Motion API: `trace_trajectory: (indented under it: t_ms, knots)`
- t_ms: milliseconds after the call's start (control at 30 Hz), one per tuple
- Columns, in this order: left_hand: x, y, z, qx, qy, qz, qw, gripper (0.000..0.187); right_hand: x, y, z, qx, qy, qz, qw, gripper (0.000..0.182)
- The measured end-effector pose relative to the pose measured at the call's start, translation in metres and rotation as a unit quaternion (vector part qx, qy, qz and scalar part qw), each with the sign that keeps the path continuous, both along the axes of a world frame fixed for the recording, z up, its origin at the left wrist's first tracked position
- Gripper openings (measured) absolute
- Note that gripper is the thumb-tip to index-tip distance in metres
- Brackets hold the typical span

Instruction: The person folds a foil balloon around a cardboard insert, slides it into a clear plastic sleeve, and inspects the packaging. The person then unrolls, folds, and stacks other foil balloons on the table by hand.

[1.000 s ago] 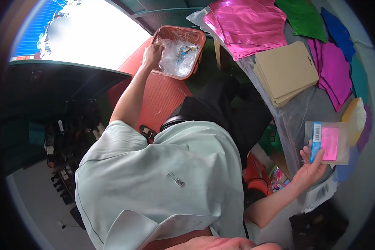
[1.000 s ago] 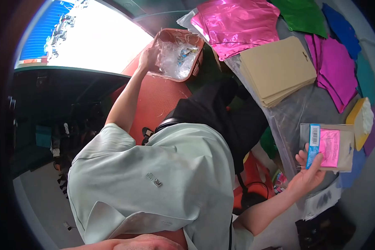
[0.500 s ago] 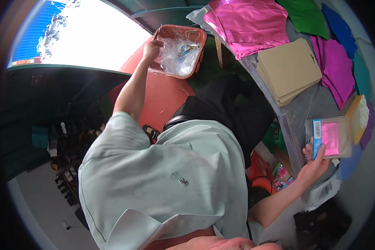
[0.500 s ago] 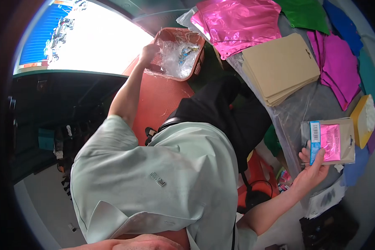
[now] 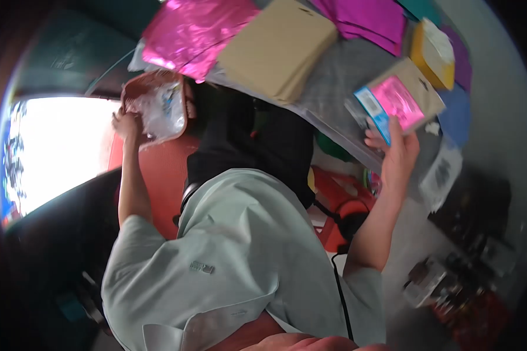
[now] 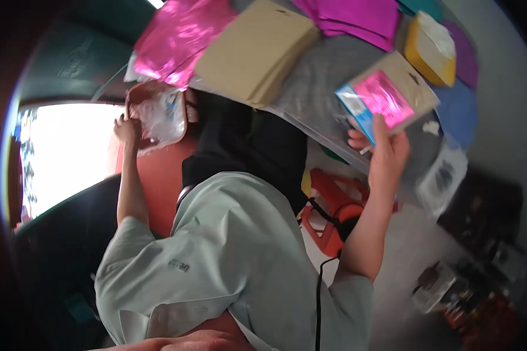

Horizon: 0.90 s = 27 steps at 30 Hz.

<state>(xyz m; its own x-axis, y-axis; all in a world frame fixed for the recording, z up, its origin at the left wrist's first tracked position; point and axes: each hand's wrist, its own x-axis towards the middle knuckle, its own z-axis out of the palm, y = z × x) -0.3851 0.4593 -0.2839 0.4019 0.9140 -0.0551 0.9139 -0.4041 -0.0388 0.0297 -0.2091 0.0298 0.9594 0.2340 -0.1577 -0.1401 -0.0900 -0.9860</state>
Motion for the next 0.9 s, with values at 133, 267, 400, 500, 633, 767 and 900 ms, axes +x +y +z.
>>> trace_trajectory:
  t_ms: [133, 267, 400, 500, 633, 767, 900]
  knots:
    - [0.050, -0.014, 0.068, -0.225, -0.107, 0.021, 0.968, 0.051, -0.006, 0.000, 0.001, 0.036, 0.031, 0.017, 0.999, 0.037]
    - [0.095, -0.055, 0.147, 0.241, -0.146, -0.134, 0.950, 0.041, -0.001, -0.009, 0.001, 0.083, 0.061, 0.041, 0.994, 0.036]
    - [0.183, -0.188, 0.301, 0.187, -0.461, -0.203, 0.843, 0.032, 0.005, -0.009, 0.013, 0.060, 0.067, 0.072, 0.993, 0.043]
    - [0.209, -0.289, 0.316, 0.016, -0.602, -0.331, 0.727, 0.032, -0.003, -0.007, 0.021, 0.037, 0.051, 0.062, 0.996, 0.054]
    - [0.267, -0.406, 0.351, -0.147, -0.384, -0.635, 0.655, 0.053, -0.009, -0.012, 0.021, 0.034, 0.019, 0.029, 0.999, 0.070]
    - [0.323, -0.453, 0.318, -0.151, -0.399, -0.636, 0.643, 0.056, -0.010, -0.032, 0.012, 0.081, 0.042, 0.045, 0.995, 0.076]
    - [0.351, -0.457, 0.296, -0.156, -0.381, -0.658, 0.631, 0.041, -0.008, -0.047, 0.016, 0.146, 0.103, 0.082, 0.981, 0.072]
